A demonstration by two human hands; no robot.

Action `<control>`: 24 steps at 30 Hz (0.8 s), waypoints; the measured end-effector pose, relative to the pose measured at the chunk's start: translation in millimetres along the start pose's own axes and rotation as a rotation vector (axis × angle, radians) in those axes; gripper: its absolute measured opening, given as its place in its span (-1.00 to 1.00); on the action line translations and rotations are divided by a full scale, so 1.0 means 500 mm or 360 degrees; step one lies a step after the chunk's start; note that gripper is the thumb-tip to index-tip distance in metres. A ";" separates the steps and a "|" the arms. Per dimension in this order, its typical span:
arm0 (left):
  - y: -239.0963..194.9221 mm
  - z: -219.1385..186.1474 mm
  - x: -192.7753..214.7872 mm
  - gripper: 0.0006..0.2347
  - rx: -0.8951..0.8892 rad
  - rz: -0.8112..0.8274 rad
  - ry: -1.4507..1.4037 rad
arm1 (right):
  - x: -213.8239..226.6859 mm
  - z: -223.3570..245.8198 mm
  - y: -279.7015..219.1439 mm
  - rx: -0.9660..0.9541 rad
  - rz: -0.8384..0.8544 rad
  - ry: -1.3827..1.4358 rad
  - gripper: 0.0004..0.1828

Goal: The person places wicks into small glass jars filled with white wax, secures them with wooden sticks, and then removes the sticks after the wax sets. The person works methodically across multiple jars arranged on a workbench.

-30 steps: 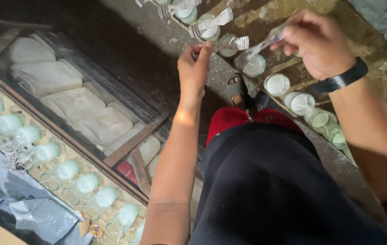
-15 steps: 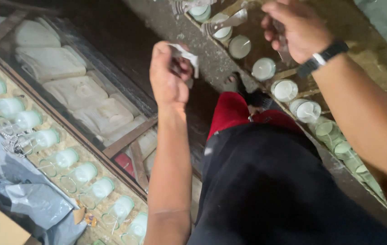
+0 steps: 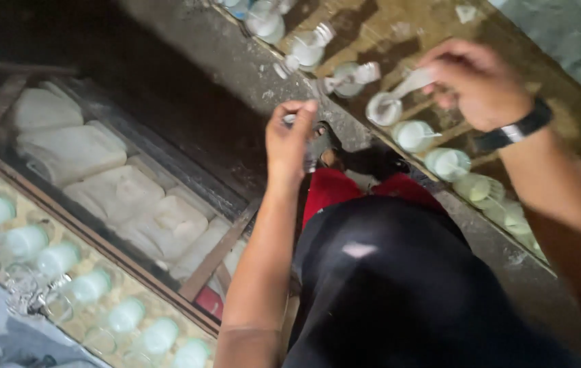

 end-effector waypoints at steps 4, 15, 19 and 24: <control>0.054 0.003 -0.005 -0.85 -0.0157 0.0060 0.0256 | -0.003 0.044 0.031 0.0158 0.0016 0.0638 -0.91; 0.060 -0.084 -0.025 -0.97 -0.0313 0.0522 0.0146 | 0.014 0.042 0.080 0.0183 -0.0082 0.1155 -0.89; 0.069 -0.151 0.015 -0.96 -0.0386 0.0481 0.0017 | -0.007 0.069 0.123 0.0128 0.0001 0.1223 -0.78; 0.113 -0.148 0.078 -0.96 -0.0116 0.0131 -0.0404 | -0.044 0.032 0.193 -0.0386 -0.0132 0.0934 -0.91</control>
Point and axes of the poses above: each hand's wrist, its own y-axis towards the middle knuckle, its own x-axis out of the back of the hand, z = x × y, the point moved 4 cm from there along y, towards the middle knuckle, and after that the axes turned 3 degrees about -y, right-handed, at the moved point
